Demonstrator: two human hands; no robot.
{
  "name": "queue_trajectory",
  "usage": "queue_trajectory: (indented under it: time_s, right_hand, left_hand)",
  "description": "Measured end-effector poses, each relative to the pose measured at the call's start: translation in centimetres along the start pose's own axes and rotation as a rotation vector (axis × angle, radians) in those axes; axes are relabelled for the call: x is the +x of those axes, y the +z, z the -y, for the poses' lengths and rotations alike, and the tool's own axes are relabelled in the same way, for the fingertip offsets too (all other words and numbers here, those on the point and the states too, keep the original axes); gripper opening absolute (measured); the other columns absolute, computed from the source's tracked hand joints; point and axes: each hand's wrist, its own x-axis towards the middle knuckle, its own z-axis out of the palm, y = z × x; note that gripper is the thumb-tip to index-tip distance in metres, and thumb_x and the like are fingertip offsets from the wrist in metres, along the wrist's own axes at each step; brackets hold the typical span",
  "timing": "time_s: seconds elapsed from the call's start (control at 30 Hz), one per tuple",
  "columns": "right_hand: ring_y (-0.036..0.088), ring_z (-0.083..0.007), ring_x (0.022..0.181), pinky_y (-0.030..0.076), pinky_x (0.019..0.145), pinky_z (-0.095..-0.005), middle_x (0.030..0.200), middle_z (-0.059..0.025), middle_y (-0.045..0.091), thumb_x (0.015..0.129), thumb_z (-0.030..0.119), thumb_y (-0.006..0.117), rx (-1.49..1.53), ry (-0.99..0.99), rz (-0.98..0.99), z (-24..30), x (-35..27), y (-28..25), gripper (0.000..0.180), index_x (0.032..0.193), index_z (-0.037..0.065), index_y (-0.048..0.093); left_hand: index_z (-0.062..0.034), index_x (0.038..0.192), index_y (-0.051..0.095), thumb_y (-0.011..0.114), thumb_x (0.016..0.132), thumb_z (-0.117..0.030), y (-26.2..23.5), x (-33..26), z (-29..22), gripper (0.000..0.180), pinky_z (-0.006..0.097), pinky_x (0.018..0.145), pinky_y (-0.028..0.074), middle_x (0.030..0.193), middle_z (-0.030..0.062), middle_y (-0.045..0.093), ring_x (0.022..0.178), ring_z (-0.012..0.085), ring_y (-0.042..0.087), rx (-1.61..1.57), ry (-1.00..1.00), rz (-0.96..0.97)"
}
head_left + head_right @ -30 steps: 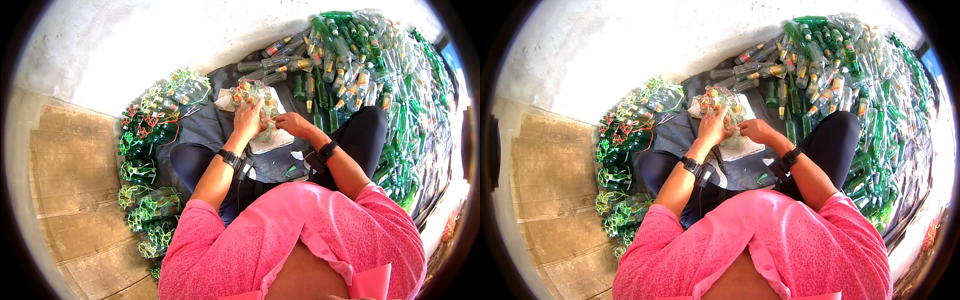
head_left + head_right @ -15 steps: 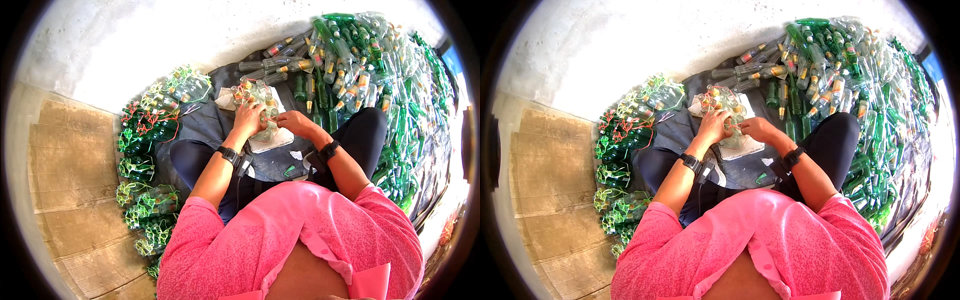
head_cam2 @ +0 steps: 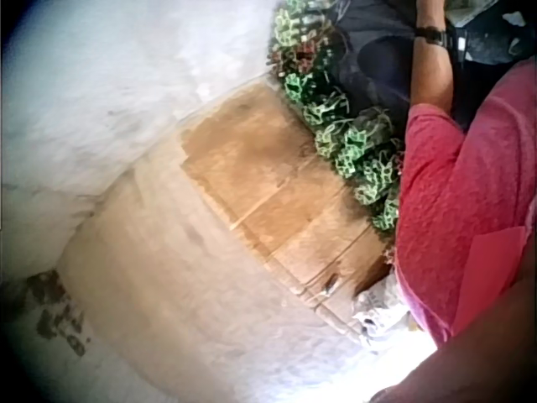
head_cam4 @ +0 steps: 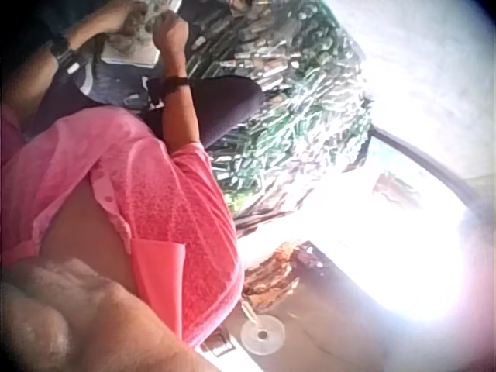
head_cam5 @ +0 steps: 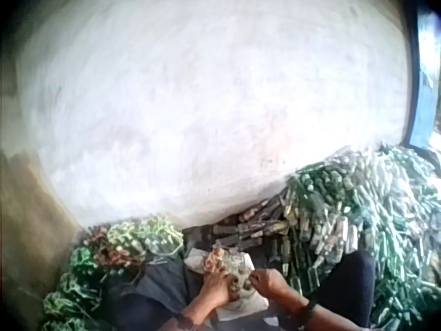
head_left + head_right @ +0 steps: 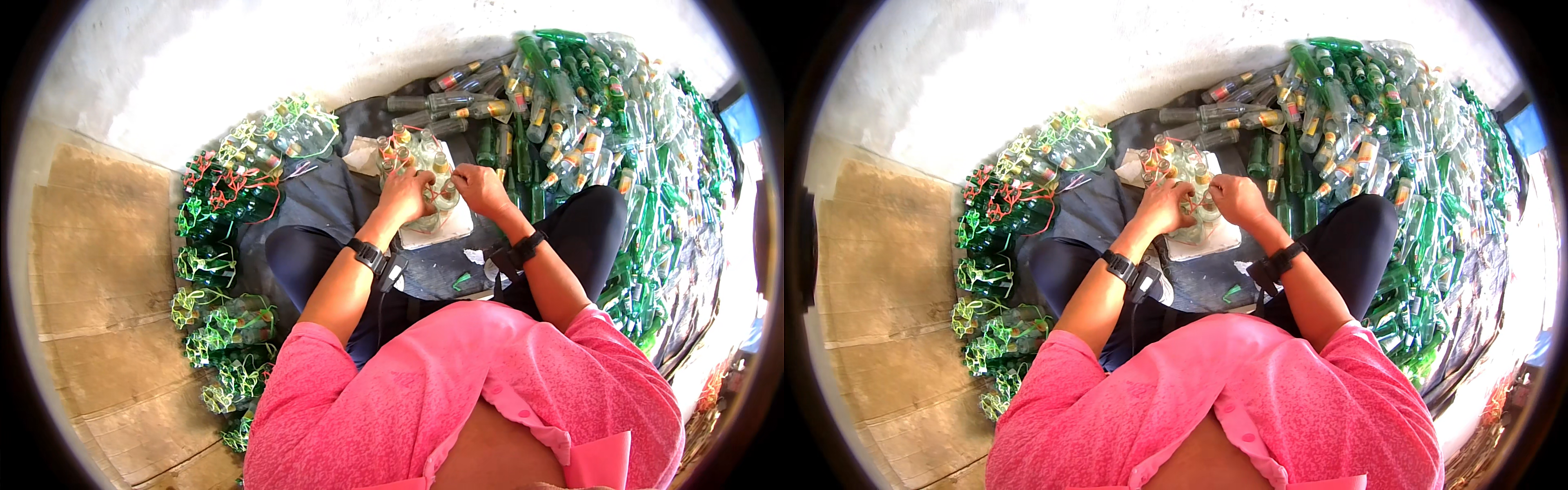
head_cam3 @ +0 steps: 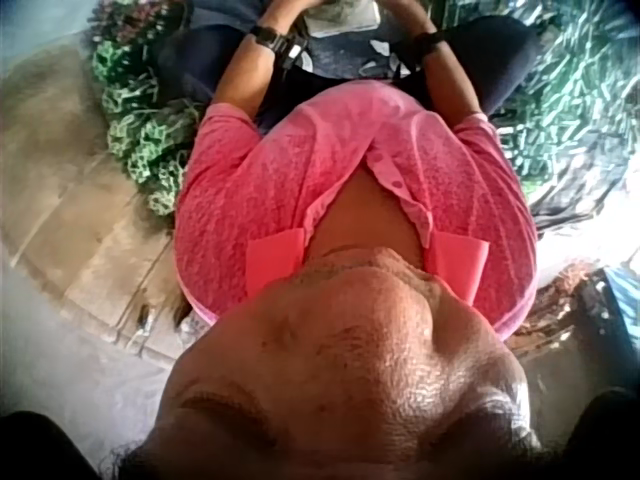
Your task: The person sits cross-legged on the floor and assembles a craft using green glass bottles and string. They thread a red string through the necks of the bottles, securing them together in a cluster. The person then picks up individual bottles from a pile and places them onto a white foam block.
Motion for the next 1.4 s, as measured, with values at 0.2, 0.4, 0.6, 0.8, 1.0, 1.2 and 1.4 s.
queue_trajectory:
  time_s: [0.2, 0.4, 0.6, 0.8, 1.0, 1.2, 1.4]
  right_hand:
    - [0.072, -0.0407, 0.081, 0.056, 0.07, -0.0458, 0.087, -0.0209, 0.072, 0.094, 0.02, 0.069, -0.028, 0.028, -0.033, -0.1, 0.6, 0.6, 0.019, 0.094, 0.001, 0.073]
    - [0.073, -0.0396, 0.081, 0.058, 0.072, -0.0477, 0.085, -0.018, 0.074, 0.09, 0.028, 0.073, 0.009, 0.066, -0.053, -0.5, 1.4, 1.0, 0.023, 0.092, 0.005, 0.075]
    - [0.073, -0.0333, 0.077, 0.056, 0.072, -0.0412, 0.084, -0.0167, 0.074, 0.087, 0.027, 0.077, 0.091, 0.228, 0.033, -2.5, 2.1, 1.4, 0.024, 0.091, 0.003, 0.077]
    - [0.062, -0.0132, 0.08, 0.051, 0.075, -0.0335, 0.086, -0.0055, 0.073, 0.093, 0.02, 0.076, 0.378, 0.383, 0.121, -5.6, 2.1, 3.3, 0.022, 0.097, -0.001, 0.076]
    - [0.062, -0.0118, 0.092, 0.05, 0.085, -0.0311, 0.1, -0.0029, 0.073, 0.099, 0.019, 0.071, 0.606, 0.455, 0.157, -7.2, 1.6, 4.8, 0.026, 0.113, -0.003, 0.075]
    - [0.064, -0.0118, 0.092, 0.052, 0.08, -0.0289, 0.104, -0.006, 0.074, 0.099, 0.018, 0.069, 0.631, 0.487, 0.171, -7.4, 1.7, 5.1, 0.032, 0.124, -0.003, 0.073]
    - [0.059, -0.007, 0.077, 0.046, 0.064, -0.0239, 0.097, -0.0009, 0.071, 0.103, 0.016, 0.065, 0.644, 0.481, 0.136, -6.4, 1.2, 4.6, 0.026, 0.122, 0.001, 0.073]
  left_hand:
    - [-0.0163, 0.12, 0.07, 0.09, 0.068, -0.036, -0.9, 0.2, -0.4, 0.059, 0.044, 0.107, 0.046, 0.115, 0.0137, 0.068, 0.118, 0.0329, 0.063, -0.011, -0.036, 0.077]
    - [-0.0154, 0.121, 0.071, 0.09, 0.069, -0.037, -1.7, 0.4, -0.9, 0.059, 0.045, 0.107, 0.048, 0.119, 0.0155, 0.068, 0.119, 0.0341, 0.063, -0.009, -0.044, 0.126]
    - [-0.0132, 0.122, 0.071, 0.089, 0.069, -0.037, -2.2, 0.4, -1.0, 0.061, 0.045, 0.106, 0.05, 0.121, 0.0184, 0.068, 0.119, 0.0364, 0.064, -0.017, -0.052, 0.155]
    - [-0.0123, 0.132, 0.067, 0.089, 0.068, -0.033, -2.8, 0.6, -0.7, 0.071, 0.045, 0.104, 0.052, 0.126, 0.0201, 0.067, 0.122, 0.037, 0.064, -0.094, -0.034, 0.198]
    - [-0.0066, 0.137, 0.063, 0.086, 0.082, -0.029, -5.2, 1.6, 2.9, 0.064, 0.04, 0.092, 0.056, 0.124, 0.0188, 0.073, 0.108, 0.0268, 0.073, -0.58, -0.36, 0.125]
    - [-0.0022, 0.11, 0.072, 0.074, 0.09, -0.046, -4.9, 0.9, 4.7, 0.048, 0.042, 0.082, 0.057, 0.1, 0.018, 0.078, 0.093, 0.0318, 0.075, -0.257, -0.708, 0.192]
    - [0.0038, 0.112, 0.074, 0.07, 0.091, -0.036, 0.8, 1.1, 5.3, 0.045, 0.047, 0.09, 0.057, 0.107, 0.0303, 0.074, 0.105, 0.0428, 0.073, -0.397, -0.549, 0.068]
